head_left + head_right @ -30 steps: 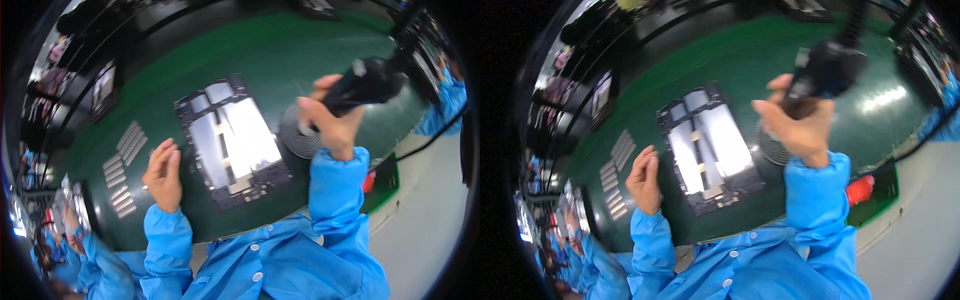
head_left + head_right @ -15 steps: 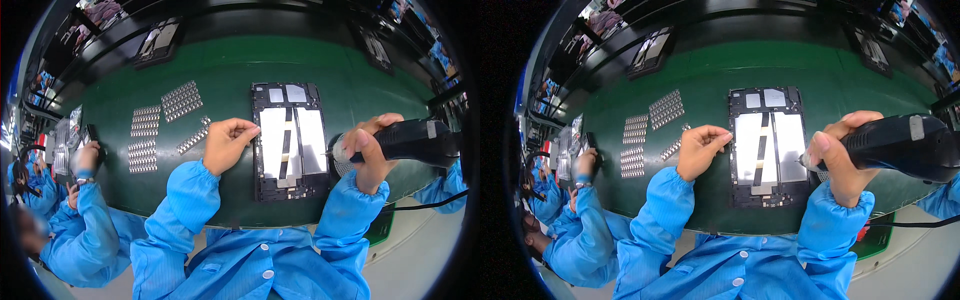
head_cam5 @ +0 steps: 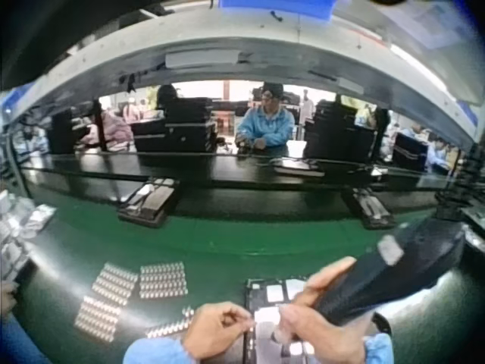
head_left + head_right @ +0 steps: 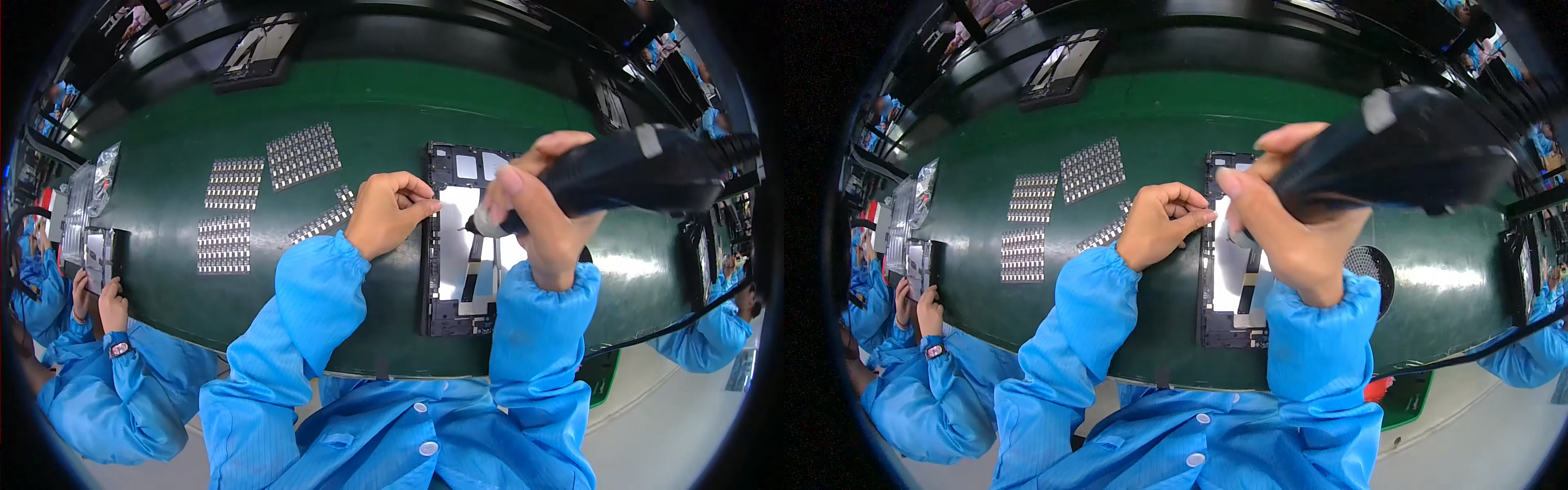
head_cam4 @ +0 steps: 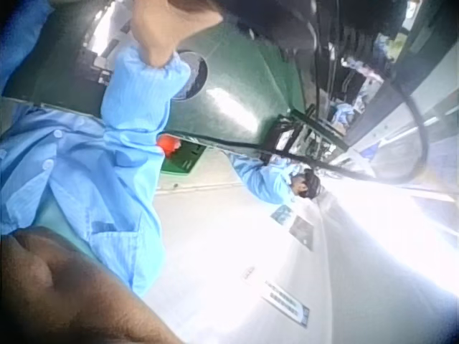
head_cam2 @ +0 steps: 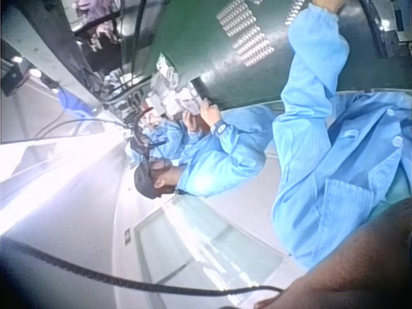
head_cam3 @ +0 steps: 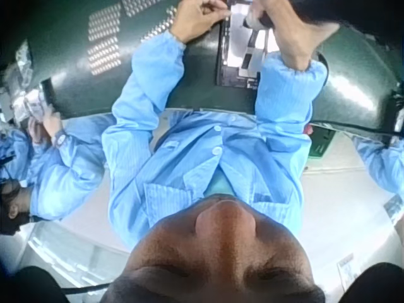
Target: Assembling electronic devices on a production line using an electric screwdriver.
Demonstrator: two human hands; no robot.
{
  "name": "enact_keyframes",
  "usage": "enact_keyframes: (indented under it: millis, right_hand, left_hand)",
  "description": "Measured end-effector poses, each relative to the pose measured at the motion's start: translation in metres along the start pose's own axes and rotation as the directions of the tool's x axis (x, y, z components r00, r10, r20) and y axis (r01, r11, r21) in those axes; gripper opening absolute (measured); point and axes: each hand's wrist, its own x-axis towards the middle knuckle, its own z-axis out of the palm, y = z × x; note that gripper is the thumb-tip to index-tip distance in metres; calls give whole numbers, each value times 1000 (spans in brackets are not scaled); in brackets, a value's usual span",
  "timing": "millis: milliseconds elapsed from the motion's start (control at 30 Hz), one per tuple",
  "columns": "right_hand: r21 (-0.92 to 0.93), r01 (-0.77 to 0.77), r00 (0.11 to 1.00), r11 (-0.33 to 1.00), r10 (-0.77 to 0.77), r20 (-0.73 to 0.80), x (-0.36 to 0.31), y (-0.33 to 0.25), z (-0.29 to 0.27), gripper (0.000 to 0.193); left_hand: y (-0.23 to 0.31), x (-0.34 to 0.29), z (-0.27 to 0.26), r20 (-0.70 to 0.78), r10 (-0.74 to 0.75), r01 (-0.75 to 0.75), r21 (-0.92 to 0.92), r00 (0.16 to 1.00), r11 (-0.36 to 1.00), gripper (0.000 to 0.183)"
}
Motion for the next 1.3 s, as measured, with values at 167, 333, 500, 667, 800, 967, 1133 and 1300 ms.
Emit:
enact_keyframes:
  millis: [167,333,500,667,800,967,1133,1300]
  right_hand:
    - [-24,-28,999,999,29,43,10,21,14,29]
    - [2,-67,997,998,67,49,12,33,19,27]
    - [-5,-79,995,997,79,57,12,39,21,27]
    - [-3,-77,995,997,77,66,12,41,20,27]
    - [-2,-73,995,997,73,64,12,43,21,27]
    - [9,-69,995,998,68,66,13,44,22,27]
    - [-13,-73,996,997,73,56,13,44,20,28]
    - [3,-73,996,997,73,59,14,44,20,27]
  left_hand:
    - [8,-3,0,-7,-117,116,-64,993,991,13]
    - [5,-2,-3,11,-118,118,-99,993,988,12]
    - [6,0,-3,-12,-138,137,-56,990,989,12]
    - [1,1,-2,-30,-121,119,-53,992,991,13]
    - [1,1,-2,-30,-115,114,-43,993,993,13]
    - [2,1,-3,-23,-133,132,-47,991,990,12]
    - [2,1,-2,-23,-150,148,-57,988,987,13]
    - [2,1,-2,-27,-155,153,-61,988,986,13]
